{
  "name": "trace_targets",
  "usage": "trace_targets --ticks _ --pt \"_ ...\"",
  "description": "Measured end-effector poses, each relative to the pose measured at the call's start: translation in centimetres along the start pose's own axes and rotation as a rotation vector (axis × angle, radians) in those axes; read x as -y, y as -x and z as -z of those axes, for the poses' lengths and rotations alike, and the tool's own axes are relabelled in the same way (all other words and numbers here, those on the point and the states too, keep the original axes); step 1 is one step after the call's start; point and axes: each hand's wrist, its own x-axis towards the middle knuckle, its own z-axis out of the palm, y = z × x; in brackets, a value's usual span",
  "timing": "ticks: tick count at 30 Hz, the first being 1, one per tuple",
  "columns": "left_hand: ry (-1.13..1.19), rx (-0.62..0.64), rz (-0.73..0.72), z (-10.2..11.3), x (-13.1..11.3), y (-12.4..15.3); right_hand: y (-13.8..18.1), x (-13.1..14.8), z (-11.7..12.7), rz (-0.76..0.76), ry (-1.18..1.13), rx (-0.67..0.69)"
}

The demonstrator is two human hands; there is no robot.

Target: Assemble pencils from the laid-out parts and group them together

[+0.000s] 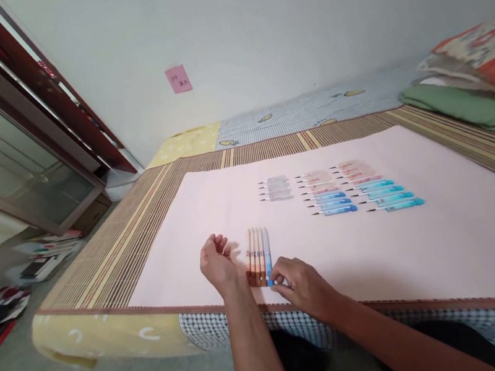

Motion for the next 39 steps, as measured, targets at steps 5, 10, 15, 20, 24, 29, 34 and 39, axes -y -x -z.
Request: trace_targets --ticks 5,10,15,20,24,29,34,39 --pt "0.005 0.012 0.016 0.00 0.12 -0.02 -0.07 0.44 0.10 0.001 0.011 0.003" --pt "0.011 0.029 0.036 -0.04 0.20 0.02 -0.05 0.66 0.31 0.023 0.019 0.000" --pt "0.027 0.040 0.057 -0.13 0.40 0.05 -0.05 0.62 0.27 0.044 0.048 0.001" --pt "0.044 0.048 0.060 -0.15 0.64 -0.04 -0.03 0.60 0.02 0.052 0.087 0.002" --pt "0.047 0.057 0.072 -0.22 0.77 -0.04 -0.06 0.64 0.13 0.052 0.086 0.015" --pt "0.046 0.068 0.079 -0.25 0.86 -0.04 -0.19 0.78 0.34 0.087 0.130 0.049" --pt "0.037 0.080 0.078 -0.23 0.93 -0.05 -0.17 0.84 0.23 0.096 0.165 0.051" --pt "0.037 0.078 0.094 -0.27 0.91 0.11 -0.13 0.97 0.17 0.111 0.199 0.039"
